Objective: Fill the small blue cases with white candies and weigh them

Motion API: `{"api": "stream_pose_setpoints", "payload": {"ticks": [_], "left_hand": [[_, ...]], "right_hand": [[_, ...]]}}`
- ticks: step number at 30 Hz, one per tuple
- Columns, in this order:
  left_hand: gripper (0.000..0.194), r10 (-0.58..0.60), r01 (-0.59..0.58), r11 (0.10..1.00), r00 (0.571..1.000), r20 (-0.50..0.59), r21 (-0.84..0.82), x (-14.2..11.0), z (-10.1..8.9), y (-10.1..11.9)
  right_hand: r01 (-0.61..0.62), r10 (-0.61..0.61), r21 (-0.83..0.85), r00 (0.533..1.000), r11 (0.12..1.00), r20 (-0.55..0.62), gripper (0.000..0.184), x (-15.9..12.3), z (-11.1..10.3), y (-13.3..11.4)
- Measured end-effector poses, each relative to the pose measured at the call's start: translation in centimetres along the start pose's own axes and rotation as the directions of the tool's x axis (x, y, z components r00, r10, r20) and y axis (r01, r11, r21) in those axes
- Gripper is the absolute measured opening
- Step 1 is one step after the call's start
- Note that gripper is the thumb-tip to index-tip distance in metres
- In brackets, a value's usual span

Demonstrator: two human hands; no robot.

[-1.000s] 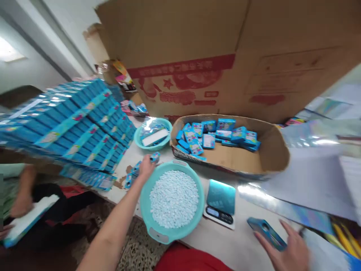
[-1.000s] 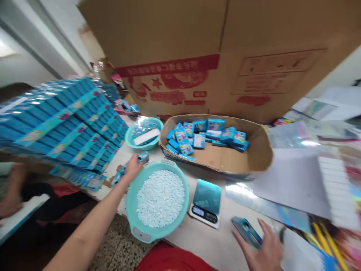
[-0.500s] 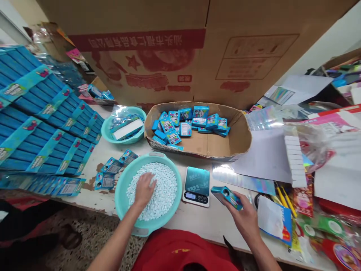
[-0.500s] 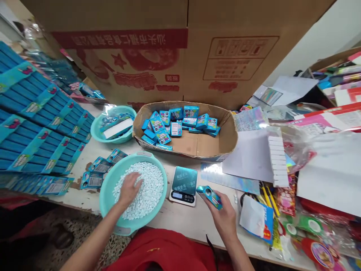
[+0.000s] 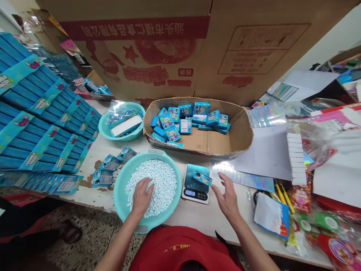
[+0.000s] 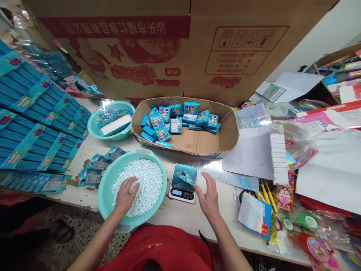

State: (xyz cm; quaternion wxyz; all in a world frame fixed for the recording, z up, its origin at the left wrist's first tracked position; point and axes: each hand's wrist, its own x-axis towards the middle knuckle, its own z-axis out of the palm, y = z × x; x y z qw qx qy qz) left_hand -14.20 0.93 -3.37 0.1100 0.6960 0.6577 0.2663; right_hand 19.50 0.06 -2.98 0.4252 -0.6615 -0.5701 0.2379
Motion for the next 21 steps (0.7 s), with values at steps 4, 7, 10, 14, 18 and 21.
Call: {"api": "stream_pose_setpoints", "payload": {"ticks": [4,7,10,14,18,21], "left_hand": [[0.024,-0.028,0.028,0.999,1.000,0.003,-0.025,0.5,-0.1,0.1],[0.023,-0.017,0.018,0.999,0.999,0.028,-0.051,1.2,0.2,0.8],[0.023,-0.001,0.005,0.998,0.999,0.050,-0.068,1.7,0.6,1.4],[0.024,0.032,-0.028,0.997,0.998,0.051,-0.069,2.1,0.9,1.7],[0.023,0.022,-0.018,0.997,0.999,0.049,-0.076,2.2,1.0,1.6],[0.022,-0.017,0.021,0.996,0.998,0.055,-0.088,2.2,0.9,1.4]], "right_hand": [[-0.194,0.195,0.019,0.977,0.981,-0.091,0.053,-1.9,-2.2,1.4],[-0.274,0.274,0.022,0.956,0.962,-0.107,0.056,-3.1,-2.6,2.1],[-0.287,0.289,0.035,0.952,0.957,-0.097,0.056,-3.8,-2.3,2.4],[-0.256,0.260,0.048,0.962,0.965,-0.080,0.054,-3.9,-1.7,2.4],[-0.222,0.224,0.044,0.974,0.974,-0.032,0.054,-3.4,-1.2,2.4],[-0.185,0.185,0.035,0.983,0.982,0.002,0.055,-2.9,-0.8,2.6]]}}
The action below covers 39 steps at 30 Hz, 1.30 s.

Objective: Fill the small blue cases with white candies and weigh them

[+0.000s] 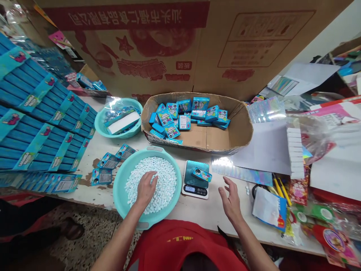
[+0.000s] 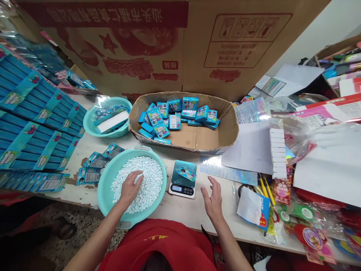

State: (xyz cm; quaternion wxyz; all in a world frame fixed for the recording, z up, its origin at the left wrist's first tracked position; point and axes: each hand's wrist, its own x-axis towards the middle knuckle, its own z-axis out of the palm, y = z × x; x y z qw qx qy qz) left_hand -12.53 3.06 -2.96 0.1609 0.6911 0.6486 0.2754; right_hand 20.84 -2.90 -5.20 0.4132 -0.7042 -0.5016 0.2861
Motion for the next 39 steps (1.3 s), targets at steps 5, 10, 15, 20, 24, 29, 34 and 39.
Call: {"api": "stream_pose_setpoints", "payload": {"ticks": [5,10,15,20,24,29,34,39], "left_hand": [[0.024,-0.046,0.046,0.999,0.999,0.001,-0.009,-0.4,-0.2,-0.1],[0.023,-0.068,0.068,0.997,0.998,-0.011,-0.041,-0.5,-0.1,0.1],[0.023,-0.045,0.046,0.997,0.999,0.010,-0.058,-0.2,0.8,0.3],[0.044,0.117,-0.116,0.991,0.993,0.012,-0.062,0.2,-1.2,4.4],[0.057,0.345,-0.319,0.935,0.920,0.187,-0.154,1.1,-4.7,9.6],[0.031,0.112,-0.093,0.983,0.986,0.121,-0.158,2.3,-8.8,8.8],[0.040,-0.334,0.363,0.932,0.858,-0.391,-0.002,2.6,-13.5,1.3],[0.038,-0.420,0.545,0.774,0.823,-0.383,0.323,2.5,-14.6,-6.1]], "right_hand": [[0.055,-0.054,-0.024,0.998,0.998,0.031,0.066,0.9,1.3,0.3],[0.017,-0.015,-0.020,0.996,1.000,0.087,0.084,1.9,3.5,0.0],[0.010,-0.013,0.027,0.994,1.000,0.112,0.066,2.8,4.5,-0.6],[0.186,-0.196,0.072,0.965,0.980,0.177,0.030,2.7,3.3,-4.9],[0.415,-0.458,0.203,0.844,0.887,0.279,0.024,2.1,4.1,-10.3],[0.402,-0.488,0.299,0.812,0.866,0.321,0.052,3.0,7.6,-13.6],[0.424,-0.471,0.232,0.855,0.876,0.217,0.035,6.5,7.8,-13.5],[0.318,-0.338,0.138,0.927,0.938,0.162,0.037,13.5,9.2,-13.8]]}}
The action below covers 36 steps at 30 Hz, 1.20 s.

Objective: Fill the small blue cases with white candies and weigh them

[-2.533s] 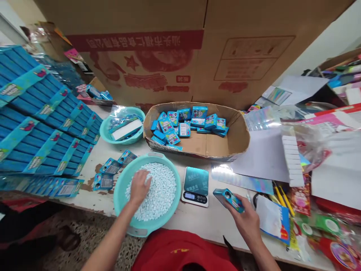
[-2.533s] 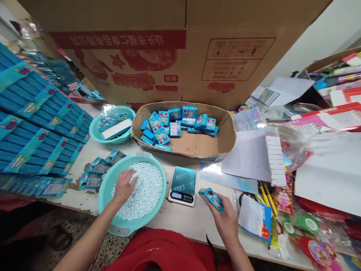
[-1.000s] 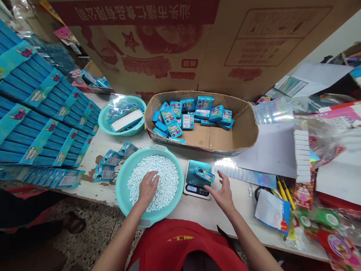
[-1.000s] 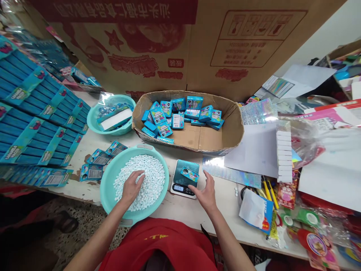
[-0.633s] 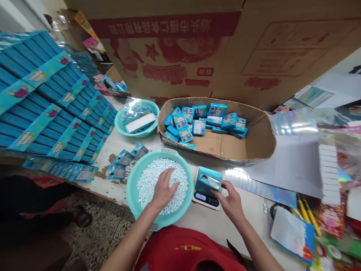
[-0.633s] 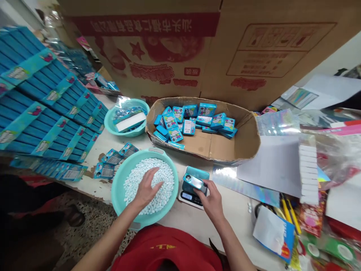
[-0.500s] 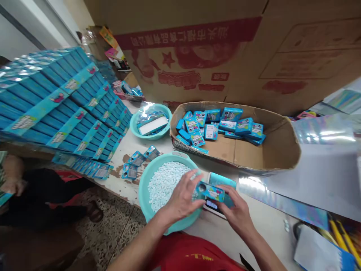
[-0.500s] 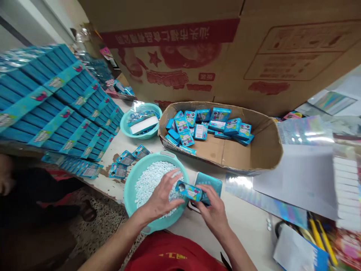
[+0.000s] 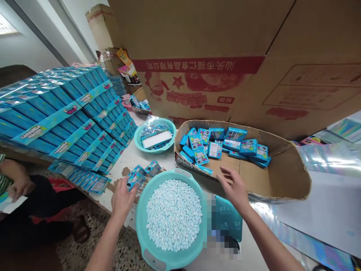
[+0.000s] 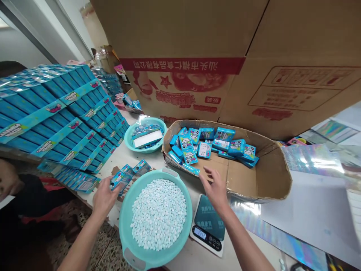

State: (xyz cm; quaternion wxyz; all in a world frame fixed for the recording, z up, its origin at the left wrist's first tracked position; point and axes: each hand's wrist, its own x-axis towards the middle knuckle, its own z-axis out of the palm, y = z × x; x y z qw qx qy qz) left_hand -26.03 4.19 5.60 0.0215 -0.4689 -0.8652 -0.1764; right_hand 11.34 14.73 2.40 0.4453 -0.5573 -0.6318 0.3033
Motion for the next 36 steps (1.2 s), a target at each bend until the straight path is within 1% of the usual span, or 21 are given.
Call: {"api": "stream_pose_setpoints", "payload": {"ticks": [2,3,4,6,7,10,12,13,14,15,16,17,20,21,23,25,28,30,32,34,36], "left_hand": [[0.035,0.071,-0.076,0.993,0.996,0.055,0.091,1.0,2.3,-1.5],[0.032,0.111,-0.120,0.983,0.991,0.075,0.138,1.5,3.5,-2.0],[0.030,0.145,-0.159,0.970,0.986,0.086,0.185,1.9,4.5,-2.4],[0.028,0.185,-0.200,0.948,0.979,0.082,0.249,2.6,6.0,-2.7],[0.029,0.190,-0.200,0.945,0.980,0.063,0.258,2.8,6.3,-2.7],[0.031,0.192,-0.176,0.969,0.978,-0.085,0.172,1.8,6.1,-2.0],[0.030,0.221,-0.221,0.975,0.959,-0.179,0.020,-0.3,5.8,-1.0],[0.030,0.251,-0.267,0.961,0.950,-0.186,-0.071,-1.7,5.9,-0.4],[0.030,0.299,-0.320,0.935,0.944,-0.141,-0.154,-3.3,6.2,0.1],[0.030,0.355,-0.358,0.909,0.933,-0.055,-0.212,-5.0,6.7,0.6],[0.032,0.387,-0.366,0.903,0.920,0.056,-0.226,-6.7,7.4,1.1],[0.037,0.365,-0.334,0.923,0.918,0.156,-0.192,-8.2,8.2,1.6],[0.053,0.129,-0.135,0.991,0.931,0.343,-0.006,-11.0,10.4,3.5],[0.055,0.059,-0.076,0.997,0.918,0.391,0.028,-11.5,10.8,4.3],[0.056,0.007,-0.019,1.000,0.870,0.494,0.019,-12.1,11.0,6.4],[0.058,0.033,-0.020,0.999,0.825,0.564,-0.029,-12.7,10.6,8.4],[0.060,0.157,-0.134,0.988,0.791,0.592,-0.083,-13.7,9.8,10.2],[0.053,0.245,-0.235,0.967,0.772,0.587,-0.096,-14.3,9.5,10.5],[0.044,0.306,-0.294,0.949,0.756,0.578,-0.119,-14.5,9.6,10.1],[0.036,0.336,-0.290,0.941,0.754,0.564,-0.173,-14.2,9.9,9.6],[0.025,0.336,-0.212,0.937,0.771,0.541,-0.279,-13.7,10.2,9.1]], "right_hand": [[-0.088,0.096,-0.116,0.993,0.989,0.072,0.039,4.1,1.5,1.0],[-0.152,0.186,-0.224,0.973,0.963,0.137,0.041,6.2,2.5,1.5],[-0.187,0.236,-0.268,0.958,0.945,0.162,0.042,8.1,3.5,2.1],[-0.242,0.314,-0.321,0.929,0.916,0.195,0.044,11.2,5.8,3.2],[-0.261,0.341,-0.335,0.917,0.906,0.207,0.044,12.2,6.9,3.8],[-0.291,0.379,-0.342,0.897,0.893,0.226,0.048,13.5,9.4,5.4],[-0.301,0.388,-0.334,0.891,0.893,0.235,0.050,13.5,10.0,6.0],[-0.304,0.390,-0.330,0.890,0.894,0.238,0.048,13.5,9.9,6.1],[-0.302,0.387,-0.328,0.891,0.895,0.236,0.045,13.4,9.5,6.0],[-0.295,0.377,-0.323,0.898,0.899,0.227,0.042,13.3,8.8,5.8],[-0.283,0.357,-0.318,0.911,0.905,0.206,0.040,13.0,7.9,5.4],[-0.264,0.329,-0.314,0.928,0.912,0.175,0.039,12.6,6.7,4.8],[-0.174,0.192,-0.238,0.980,0.956,0.055,0.044,9.5,2.7,2.5],[-0.134,0.139,-0.147,0.990,0.980,0.022,0.043,7.9,1.4,1.6],[-0.135,0.135,0.057,0.991,0.989,0.004,0.042,4.0,-0.8,0.1],[-0.243,0.257,0.239,0.966,0.940,-0.027,0.047,-0.1,-2.4,-1.2],[-0.425,0.483,0.402,0.874,0.811,-0.050,0.052,-5.9,-4.3,-1.8],[-0.497,0.566,0.445,0.824,0.745,-0.029,0.052,-9.2,-5.3,-1.5],[-0.536,0.616,0.469,0.788,0.702,-0.022,0.053,-12.0,-6.2,-0.7],[-0.559,0.661,0.501,0.749,0.661,-0.035,0.054,-14.3,-7.0,0.1],[-0.581,0.704,0.533,0.709,0.615,-0.041,0.055,-16.3,-7.6,0.7]]}}
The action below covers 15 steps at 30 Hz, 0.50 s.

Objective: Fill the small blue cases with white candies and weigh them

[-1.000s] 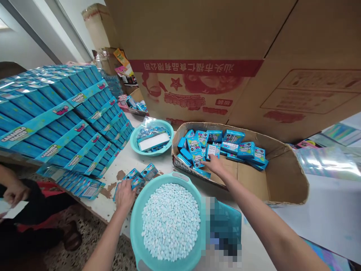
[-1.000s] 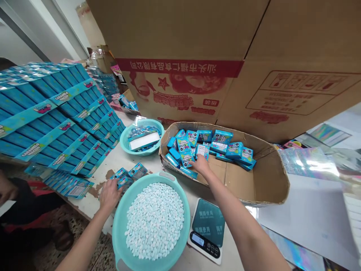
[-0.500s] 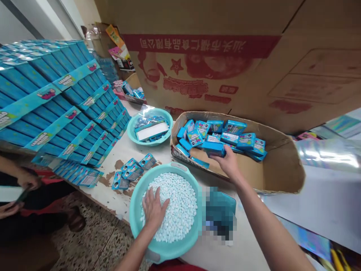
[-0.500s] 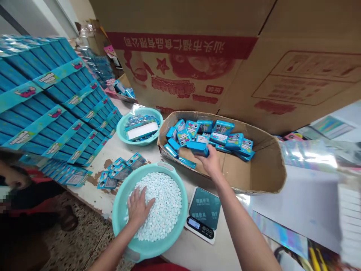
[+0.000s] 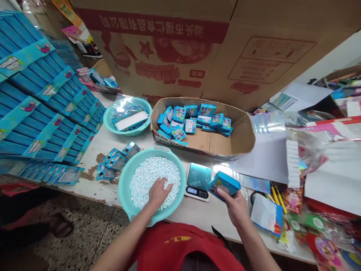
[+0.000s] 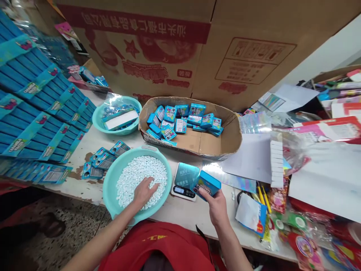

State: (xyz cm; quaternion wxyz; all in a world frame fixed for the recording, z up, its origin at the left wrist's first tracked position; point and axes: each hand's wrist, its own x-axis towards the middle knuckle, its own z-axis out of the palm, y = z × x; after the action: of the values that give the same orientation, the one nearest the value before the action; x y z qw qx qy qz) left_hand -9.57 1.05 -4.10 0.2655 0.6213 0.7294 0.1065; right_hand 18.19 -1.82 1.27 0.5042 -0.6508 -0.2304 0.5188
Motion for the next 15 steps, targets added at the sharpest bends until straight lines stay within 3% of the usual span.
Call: {"api": "stream_pose_setpoints", "payload": {"ticks": [3,5,8,11,13,15], "left_hand": [[0.012,-0.087,0.088,0.948,0.996,0.016,-0.305,0.5,-0.7,-0.7],[0.016,-0.174,0.205,0.814,0.979,0.108,-0.543,0.6,-1.4,-1.0],[0.027,-0.223,0.340,0.413,0.937,0.268,-0.845,0.4,-2.8,-1.3],[0.031,-0.186,0.358,0.002,0.918,0.351,-0.934,0.5,-4.2,-1.5],[0.023,-0.206,0.388,-0.138,0.889,0.410,-0.911,0.7,-4.9,-1.6],[0.016,-0.216,0.417,-0.220,0.861,0.461,-0.882,0.9,-5.4,-1.6]], "right_hand": [[-0.054,0.054,0.002,0.998,0.999,-0.018,0.055,-1.3,-1.5,1.4],[-0.057,0.056,-0.024,0.998,0.998,-0.024,0.055,-2.3,-1.9,2.1],[-0.042,0.039,-0.049,0.998,0.998,-0.054,0.055,-3.9,-1.9,2.7],[-0.062,0.057,-0.047,0.995,0.997,-0.087,0.058,-5.4,-1.5,3.1],[-0.084,0.080,-0.044,0.993,0.996,-0.086,0.060,-6.3,-1.4,3.3],[-0.084,0.081,-0.039,0.995,0.996,-0.066,0.059,-7.0,-1.3,3.5]]}}
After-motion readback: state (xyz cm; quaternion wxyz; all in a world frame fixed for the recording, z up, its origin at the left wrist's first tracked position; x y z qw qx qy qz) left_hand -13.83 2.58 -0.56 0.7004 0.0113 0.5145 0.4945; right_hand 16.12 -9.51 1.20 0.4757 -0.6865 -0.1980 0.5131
